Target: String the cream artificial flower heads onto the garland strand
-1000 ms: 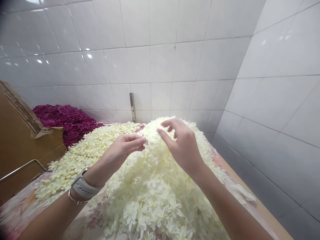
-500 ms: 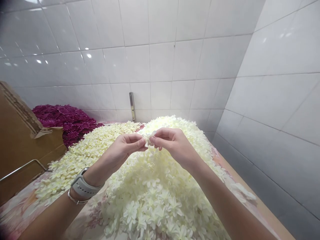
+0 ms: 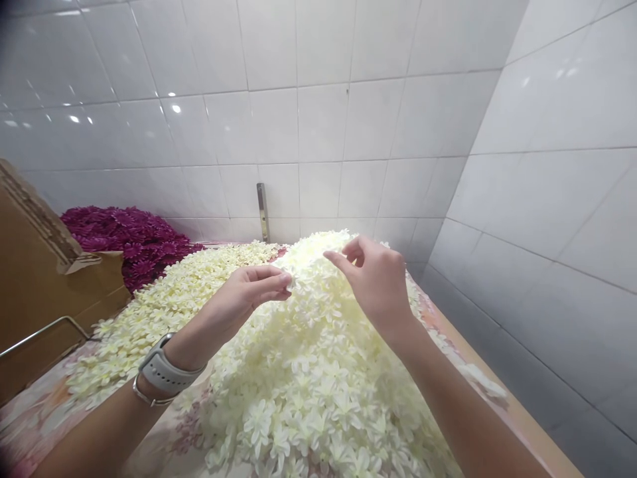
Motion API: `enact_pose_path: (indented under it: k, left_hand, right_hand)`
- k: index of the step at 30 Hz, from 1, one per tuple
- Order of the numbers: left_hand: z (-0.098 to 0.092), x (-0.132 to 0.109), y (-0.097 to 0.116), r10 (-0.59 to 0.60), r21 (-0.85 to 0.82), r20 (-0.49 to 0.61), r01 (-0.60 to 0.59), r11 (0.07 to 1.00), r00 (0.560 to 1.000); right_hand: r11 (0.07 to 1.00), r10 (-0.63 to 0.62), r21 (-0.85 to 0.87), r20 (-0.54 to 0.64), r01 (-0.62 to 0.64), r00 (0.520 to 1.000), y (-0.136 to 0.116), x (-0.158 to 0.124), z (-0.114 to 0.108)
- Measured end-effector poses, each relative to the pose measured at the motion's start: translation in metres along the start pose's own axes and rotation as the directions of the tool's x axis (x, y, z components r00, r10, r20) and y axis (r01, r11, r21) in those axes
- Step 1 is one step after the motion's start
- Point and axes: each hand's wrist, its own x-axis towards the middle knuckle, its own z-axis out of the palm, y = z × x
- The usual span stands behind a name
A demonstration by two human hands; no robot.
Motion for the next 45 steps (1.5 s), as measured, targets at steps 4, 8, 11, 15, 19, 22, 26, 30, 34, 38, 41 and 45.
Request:
enact_pose_path:
  k: [4,8,11,15,19,22,26,30,34,38,41,45]
  left_hand:
    - [-0.001,0.001,-0.001,0.002,0.012,0.007,-0.002,1.000,1.000]
    - [-0.003,0.000,-0.003,0.045,0.033,0.060,-0.047,0.998,0.997]
    - [-0.005,0.000,-0.003,0.066,0.034,0.095,-0.070,0.997,0.993]
    - [-0.008,0.000,-0.001,0.079,0.006,0.121,-0.081,0.997,0.989]
    - [-0.009,-0.001,0.001,0.086,0.045,0.120,-0.092,0.995,0.989]
    - [-0.008,-0.001,0.001,0.097,0.073,0.140,-0.108,0.991,0.985]
    - [-0.007,-0.002,0.003,0.090,0.053,0.160,-0.100,0.994,0.983]
    - [-0.006,-0.003,0.005,0.050,0.001,0.163,-0.051,0.999,0.985]
    - [-0.005,-0.004,0.005,0.060,-0.014,0.136,-0.058,0.998,0.989]
    - [-0.004,-0.004,0.004,0.062,-0.025,0.135,-0.059,0.998,0.989]
    - [-0.005,-0.003,0.004,0.063,-0.054,0.142,-0.056,0.997,0.988]
    - [-0.004,-0.005,0.006,0.076,0.020,0.121,-0.079,0.997,0.990]
  right_hand:
    - [0.977,-0.214,0.061,0.192,0.206,0.958,-0.009,-0.007,0.001]
    - [0.940,-0.206,0.341,0.542,0.010,0.815,-0.016,-0.013,0.002]
    - [0.854,-0.203,0.496,0.595,-0.157,0.777,-0.015,-0.013,0.003]
    - [0.842,-0.176,0.501,0.604,-0.199,0.777,-0.013,-0.011,0.003]
    - [0.846,-0.161,0.496,0.585,-0.194,0.795,-0.014,-0.012,0.004]
    - [0.855,-0.180,0.492,0.579,-0.165,0.795,-0.014,-0.012,0.005]
    - [0.825,-0.177,0.524,0.597,-0.213,0.782,-0.012,-0.010,0.006]
    - [0.757,-0.171,0.583,0.614,-0.297,0.770,-0.009,-0.010,0.006]
    - [0.697,-0.149,0.605,0.647,-0.385,0.747,-0.009,-0.011,0.007]
    - [0.645,-0.109,0.610,0.670,-0.460,0.735,-0.010,-0.013,0.009]
    - [0.588,-0.087,0.624,0.681,-0.514,0.727,-0.011,-0.014,0.012]
    - [0.697,-0.114,0.593,0.646,-0.402,0.755,-0.013,-0.017,0.014]
